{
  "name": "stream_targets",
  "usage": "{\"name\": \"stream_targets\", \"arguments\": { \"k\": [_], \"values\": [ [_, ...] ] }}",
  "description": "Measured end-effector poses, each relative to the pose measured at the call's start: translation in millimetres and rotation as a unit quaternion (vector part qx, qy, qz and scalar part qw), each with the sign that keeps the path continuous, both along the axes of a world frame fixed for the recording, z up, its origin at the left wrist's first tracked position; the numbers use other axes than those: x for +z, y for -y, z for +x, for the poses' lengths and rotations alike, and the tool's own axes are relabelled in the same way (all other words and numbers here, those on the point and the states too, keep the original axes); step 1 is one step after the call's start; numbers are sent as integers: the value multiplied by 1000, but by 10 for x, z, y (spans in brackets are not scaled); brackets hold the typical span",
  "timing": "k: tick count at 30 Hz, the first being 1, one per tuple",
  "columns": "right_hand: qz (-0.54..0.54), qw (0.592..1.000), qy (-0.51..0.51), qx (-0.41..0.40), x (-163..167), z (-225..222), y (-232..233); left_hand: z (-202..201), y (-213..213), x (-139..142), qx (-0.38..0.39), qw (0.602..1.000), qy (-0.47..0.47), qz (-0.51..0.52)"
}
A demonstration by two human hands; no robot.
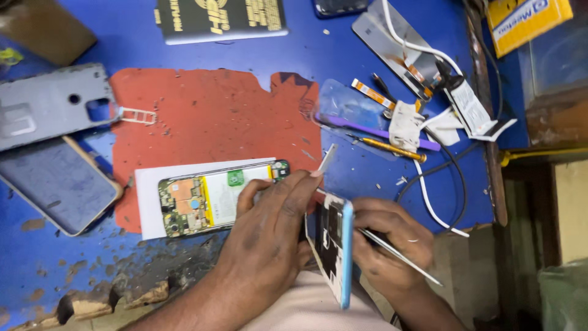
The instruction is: The person assembles a smartphone by placing the display module into the chassis, connecting internal flex cables, inserting the battery, and snapping the back cover into place. The person then connects a charging cable to test the device.
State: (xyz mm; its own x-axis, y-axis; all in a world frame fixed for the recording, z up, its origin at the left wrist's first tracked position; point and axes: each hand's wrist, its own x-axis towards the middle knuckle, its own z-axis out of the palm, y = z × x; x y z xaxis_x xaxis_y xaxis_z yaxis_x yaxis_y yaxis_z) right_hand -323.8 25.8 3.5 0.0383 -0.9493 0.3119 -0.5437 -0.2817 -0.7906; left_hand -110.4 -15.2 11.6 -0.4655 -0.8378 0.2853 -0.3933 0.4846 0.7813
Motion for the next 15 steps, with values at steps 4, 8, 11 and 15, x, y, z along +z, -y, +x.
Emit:
{"name": "stream_targets", "arguments": {
  "k": [4,8,11,15],
  "values": [
    [11,999,-12,27,21,30,4,-19,-3,-8,24,999,37,-15],
    [-16,996,-62,60,36,50,52,-12,-29,-37,40,998,36,-17],
    [-13,995,-60,75,57,73,90,1,-36,-60,47,998,49,8],
    [-11,993,-79,92,92,95,131,38,-28,-65,41,998,48,26]
  ]
}}
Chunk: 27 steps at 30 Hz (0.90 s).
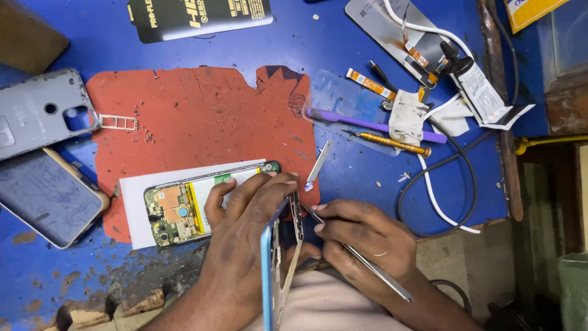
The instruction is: The person assembles a smartphone by placing the display module into the chassis, connecting internal flex cables, inserting the battery, and snapping the back cover into place. The person then connects a charging cable to test the device.
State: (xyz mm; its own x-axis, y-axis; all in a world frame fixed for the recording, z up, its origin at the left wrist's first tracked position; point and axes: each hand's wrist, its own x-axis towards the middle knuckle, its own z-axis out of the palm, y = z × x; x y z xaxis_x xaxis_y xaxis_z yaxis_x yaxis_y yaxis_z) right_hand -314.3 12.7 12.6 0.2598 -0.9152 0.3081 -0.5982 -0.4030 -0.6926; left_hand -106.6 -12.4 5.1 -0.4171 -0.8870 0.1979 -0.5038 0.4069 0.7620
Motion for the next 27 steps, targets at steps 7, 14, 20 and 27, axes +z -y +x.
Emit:
{"name": "stream_targets", "arguments": {
  "k": [7,14,20,27],
  "values": [
    [-134,981,-93,106,-15,-20,74,26,15,-18,-12,999,-5,32],
    [-53,997,-45,38,-57,25,4,33,18,-25,-12,1000,-15,23],
    [-71,996,-38,33,-42,43,4,30,15,-28,-10,1000,-20,12],
    [-46,996,-73,28,24,14,33,26,16,-32,-10,1000,-22,-1]
  ]
}}
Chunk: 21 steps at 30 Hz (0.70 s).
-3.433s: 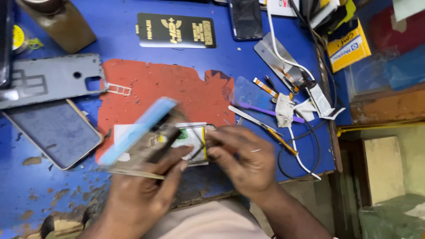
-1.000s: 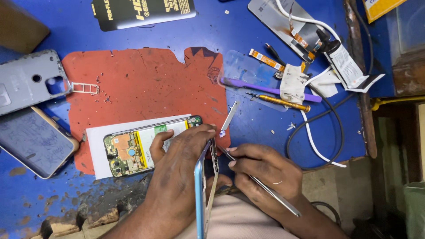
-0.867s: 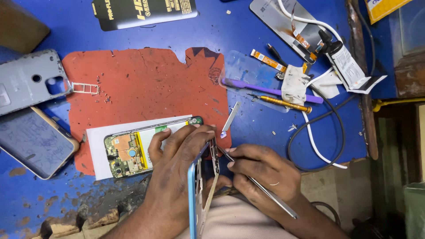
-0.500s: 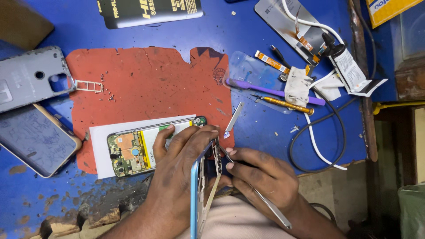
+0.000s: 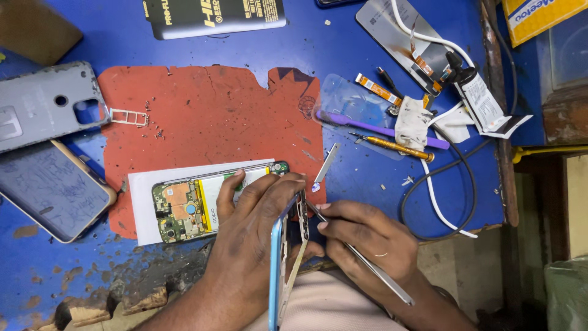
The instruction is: The person assembles a smartphone by placing the display module into the chassis, connecting internal flex cables, inserting the battery, and snapping the back cover into place. The person then connects a charging cable to test the device.
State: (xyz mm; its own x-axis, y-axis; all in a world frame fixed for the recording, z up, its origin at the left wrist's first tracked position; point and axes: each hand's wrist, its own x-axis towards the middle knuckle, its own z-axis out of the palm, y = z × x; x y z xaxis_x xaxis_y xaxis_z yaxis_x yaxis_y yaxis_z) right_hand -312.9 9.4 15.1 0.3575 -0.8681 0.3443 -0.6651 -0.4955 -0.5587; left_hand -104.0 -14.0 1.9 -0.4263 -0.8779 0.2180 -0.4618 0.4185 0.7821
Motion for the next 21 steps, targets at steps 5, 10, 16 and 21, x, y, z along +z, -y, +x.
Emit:
{"name": "stream_targets", "arguments": {
  "k": [5,10,16,21],
  "values": [
    [70,995,58,-35,10,24,13,5,-2,0,2,1000,-2,6],
    [71,997,34,20,68,-46,97,-6,8,-1,-1,1000,13,-12],
    [-18,997,19,73,10,-10,146,-2,14,24,-7,1000,16,-8],
    [-40,994,3,100,-26,11,153,6,29,39,-6,1000,8,3]
  ]
}}
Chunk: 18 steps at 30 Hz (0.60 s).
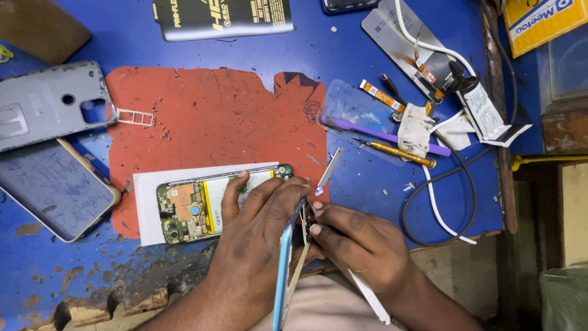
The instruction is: The person assembles a smartphone by placing the display module into the chassis, connecting internal flex cables, inserting the battery, and snapping the back cover into place. The person then connects a charging cable to test the device.
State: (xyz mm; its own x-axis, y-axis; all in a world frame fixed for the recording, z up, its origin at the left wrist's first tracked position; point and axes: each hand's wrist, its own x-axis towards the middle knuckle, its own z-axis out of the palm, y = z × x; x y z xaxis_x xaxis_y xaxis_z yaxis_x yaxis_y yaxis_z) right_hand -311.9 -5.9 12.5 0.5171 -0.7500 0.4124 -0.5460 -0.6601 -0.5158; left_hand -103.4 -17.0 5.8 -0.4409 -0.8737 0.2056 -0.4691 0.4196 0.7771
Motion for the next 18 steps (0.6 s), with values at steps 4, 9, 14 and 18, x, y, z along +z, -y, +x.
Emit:
{"name": "stream_targets", "arguments": {
  "k": [4,9,14,18],
  "values": [
    [-25,1000,-16,-1,11,4,14,3,1,4,-2,1000,-5,3],
    [-28,999,-7,-44,15,26,-26,-3,-5,-14,6,1000,-8,-9],
    [30,992,31,-115,7,13,-100,0,-7,-16,2,1000,-9,-16],
    [29,995,6,-95,9,-43,-100,5,0,-10,3,1000,-12,-17]
  ]
}}
